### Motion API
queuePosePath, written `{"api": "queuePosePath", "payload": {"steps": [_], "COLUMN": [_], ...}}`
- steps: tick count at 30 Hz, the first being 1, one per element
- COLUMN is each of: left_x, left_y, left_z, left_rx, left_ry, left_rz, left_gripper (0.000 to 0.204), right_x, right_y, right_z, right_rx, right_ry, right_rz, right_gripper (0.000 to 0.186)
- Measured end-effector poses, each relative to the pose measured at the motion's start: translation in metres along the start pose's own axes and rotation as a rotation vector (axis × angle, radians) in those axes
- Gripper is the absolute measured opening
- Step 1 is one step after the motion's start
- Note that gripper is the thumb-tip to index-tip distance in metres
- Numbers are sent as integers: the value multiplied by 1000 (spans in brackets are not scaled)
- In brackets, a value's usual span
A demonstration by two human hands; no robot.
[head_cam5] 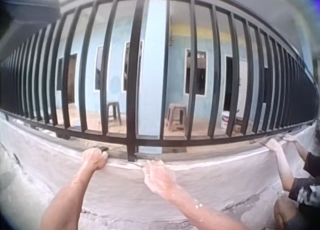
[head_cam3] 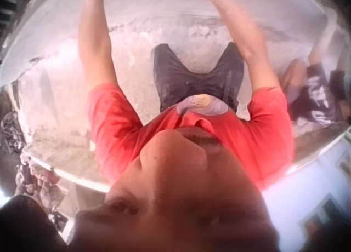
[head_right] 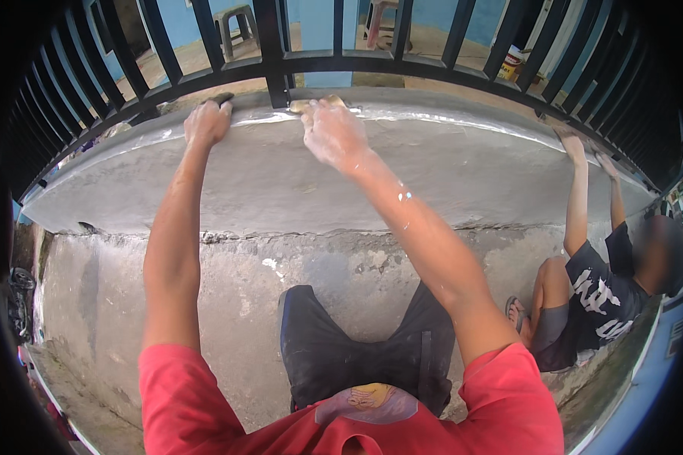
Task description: The person smooths a freshly poured concrete surface using a hand trowel and a sponge. They repeatedly rub and level the wet concrete along a raised curb, occasionally switching between tools to refine the finish.
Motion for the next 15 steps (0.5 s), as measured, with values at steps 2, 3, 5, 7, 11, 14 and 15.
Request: {"api": "queuePosePath", "payload": {"steps": [2,3,5,7,11,14,15], "left_x": [9,3,1,7,6,4,8], "left_y": [16,0,-14,5,-4,-5,2], "left_z": [-12,-7,-4,-2,-7,-4,-7], "left_rx": [-15,-5,7,19,7,23,21], "left_ry": [34,37,21,-8,13,23,29], "left_rz": [38,21,-14,-1,11,18,22], "left_gripper": [61,61,60,60,60,61,62], "right_x": [-25,-37,-17,-10,-43,-11,-12], "right_y": [6,-18,-2,26,-28,13,26], "right_z": [5,10,-8,-25,-4,-31,-40], "right_rx": [292,370,90,-100,510,-10,-31], "right_ry": [261,180,-65,-109,235,-84,-85], "right_rz": [71,14,-56,8,56,-38,-5], "right_gripper": [41,42,42,46,43,40,39]}}
Point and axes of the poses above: each hand's wrist, its own z-axis towards the middle knuckle, its own x-axis out of the palm, y = z × x, the point moved 6 cm from there along z, towards the middle knuckle, and after that the axes turned 9 degrees about z, right-handed, at the moved point
